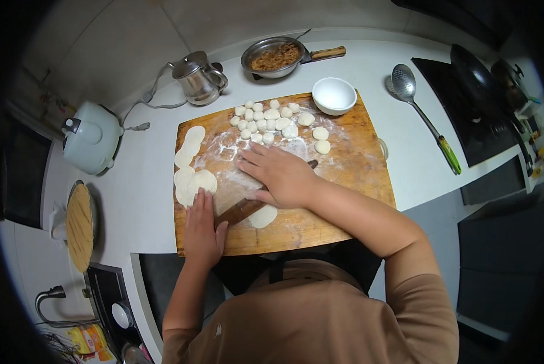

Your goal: The person rolls small dough balls into flat circular wrappers using a rolling pin on a floured wooden board. They then scoop a meat filling from a metal bowl and place it onto the center of a wrapper, beginning to fold the edges to form a dumpling.

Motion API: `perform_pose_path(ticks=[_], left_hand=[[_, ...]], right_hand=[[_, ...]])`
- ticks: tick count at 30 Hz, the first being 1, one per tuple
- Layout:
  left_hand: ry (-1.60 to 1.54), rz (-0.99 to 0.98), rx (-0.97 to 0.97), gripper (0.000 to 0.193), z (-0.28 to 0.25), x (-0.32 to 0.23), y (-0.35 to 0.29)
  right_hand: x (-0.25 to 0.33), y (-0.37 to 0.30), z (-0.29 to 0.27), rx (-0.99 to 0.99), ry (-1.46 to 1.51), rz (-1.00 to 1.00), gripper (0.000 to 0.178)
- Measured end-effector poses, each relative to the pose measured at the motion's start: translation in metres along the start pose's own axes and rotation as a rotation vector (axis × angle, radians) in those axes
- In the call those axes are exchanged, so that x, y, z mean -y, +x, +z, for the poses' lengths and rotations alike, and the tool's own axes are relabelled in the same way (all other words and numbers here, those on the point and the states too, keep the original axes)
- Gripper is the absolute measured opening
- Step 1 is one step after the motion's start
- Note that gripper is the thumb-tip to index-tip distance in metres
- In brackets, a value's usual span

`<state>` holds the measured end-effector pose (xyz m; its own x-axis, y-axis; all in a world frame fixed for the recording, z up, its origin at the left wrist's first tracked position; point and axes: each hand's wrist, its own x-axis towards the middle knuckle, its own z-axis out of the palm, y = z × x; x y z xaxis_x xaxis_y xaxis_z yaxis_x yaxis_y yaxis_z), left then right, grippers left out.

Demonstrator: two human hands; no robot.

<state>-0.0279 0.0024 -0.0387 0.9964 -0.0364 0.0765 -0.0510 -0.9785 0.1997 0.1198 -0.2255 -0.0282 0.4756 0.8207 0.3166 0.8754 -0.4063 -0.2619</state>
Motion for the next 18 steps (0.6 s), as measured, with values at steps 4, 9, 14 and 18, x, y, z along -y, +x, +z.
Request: perform_pose_path(ticks=[4,9,14,18], left_hand=[[-0.019,0.121,0.241,0.078,-0.028,-0.025,-0.028],[-0.023,0.315,0.251,0.080,-0.020,-0.019,-0.044],[-0.025,0.225,0.175,0.077,-0.018,-0.011,0.008],[-0.060,0.222,0.047,0.075,-0.013,-0.007,0.032]], right_hand=[[0.021,-0.053,-0.010,0.060,0.095,-0.005,0.074],[0.042,-0.096,-0.018,0.109,0.142,0.069,0.076],[0.021,-0.061,-0.013,0.038,0.031,0.198,0.073],[-0.003,-0.040,-0.006,-0.079,-0.083,0.257,0.072]])
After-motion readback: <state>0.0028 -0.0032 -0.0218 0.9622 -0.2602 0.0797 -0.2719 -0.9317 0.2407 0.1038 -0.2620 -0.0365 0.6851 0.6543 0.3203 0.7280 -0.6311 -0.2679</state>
